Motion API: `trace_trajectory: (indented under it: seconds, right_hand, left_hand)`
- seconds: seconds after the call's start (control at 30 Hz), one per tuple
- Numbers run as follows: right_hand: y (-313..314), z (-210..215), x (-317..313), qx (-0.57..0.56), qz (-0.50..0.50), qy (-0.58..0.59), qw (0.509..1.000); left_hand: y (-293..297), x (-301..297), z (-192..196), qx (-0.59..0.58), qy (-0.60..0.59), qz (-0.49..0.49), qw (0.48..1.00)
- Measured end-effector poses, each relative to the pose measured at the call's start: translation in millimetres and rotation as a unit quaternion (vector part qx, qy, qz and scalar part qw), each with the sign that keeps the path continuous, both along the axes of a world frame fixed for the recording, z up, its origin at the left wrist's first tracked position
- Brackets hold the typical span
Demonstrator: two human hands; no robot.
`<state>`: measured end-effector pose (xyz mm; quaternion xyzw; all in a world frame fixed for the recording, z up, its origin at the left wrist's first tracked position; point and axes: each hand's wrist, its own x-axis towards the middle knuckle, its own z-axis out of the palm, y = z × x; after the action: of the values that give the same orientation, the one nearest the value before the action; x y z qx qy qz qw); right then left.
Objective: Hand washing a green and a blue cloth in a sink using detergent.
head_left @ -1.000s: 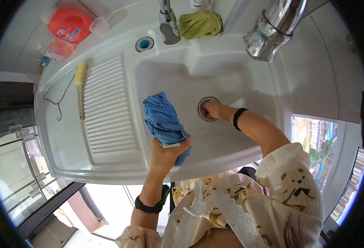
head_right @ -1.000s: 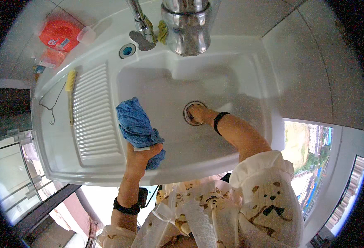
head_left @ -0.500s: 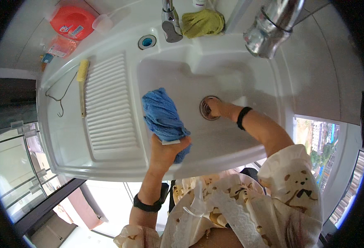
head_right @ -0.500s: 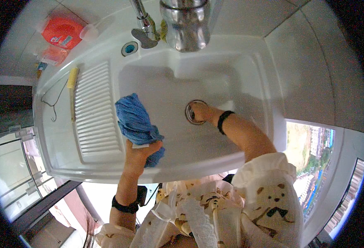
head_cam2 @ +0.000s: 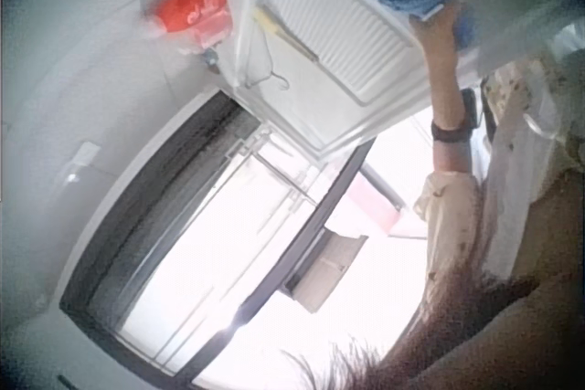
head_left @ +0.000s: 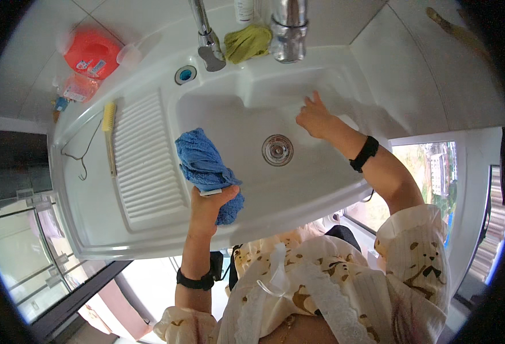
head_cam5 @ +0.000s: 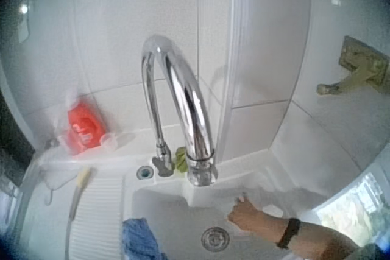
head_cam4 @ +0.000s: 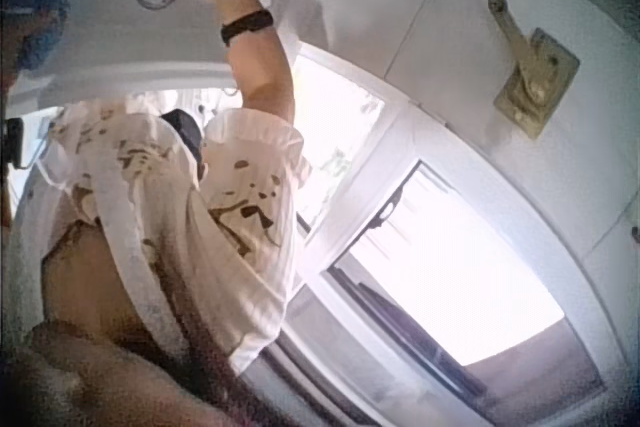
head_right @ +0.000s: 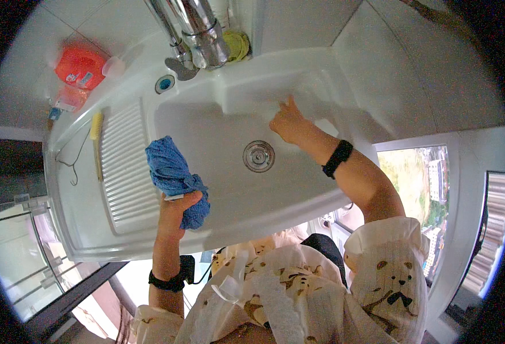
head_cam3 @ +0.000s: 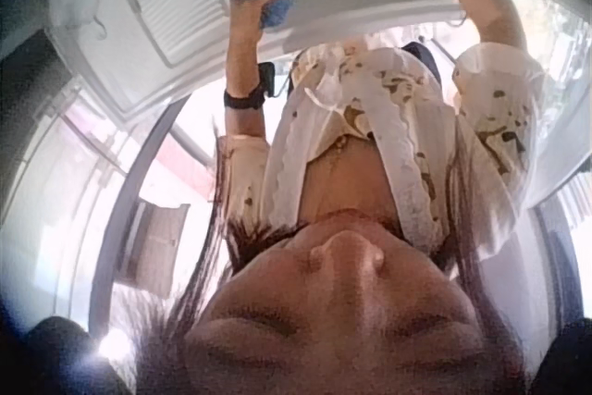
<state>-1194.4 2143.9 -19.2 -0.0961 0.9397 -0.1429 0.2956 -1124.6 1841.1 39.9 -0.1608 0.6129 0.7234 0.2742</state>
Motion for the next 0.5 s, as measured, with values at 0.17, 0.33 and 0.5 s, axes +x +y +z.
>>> trace_trajectory:
  seconds: [0.17,0.33,0.5]
  right_hand:
    - [-18.1,102.1,15.2,-0.251,-0.132,0.003,0.959]
    - [-27.4,145.8,51.9,-0.378,-0.172,0.075,0.906]
    - [-33.5,90.4,71.3,-0.146,-0.249,0.181,0.94]
  left_hand:
    - [-13.0,4.8,-3.2,0.046,0.004,0.001,0.999]
    - [-19.6,7.5,5.0,0.099,-0.007,-0.004,0.995]
    - [-31.1,4.6,3.0,0.122,0.013,0.011,0.992]
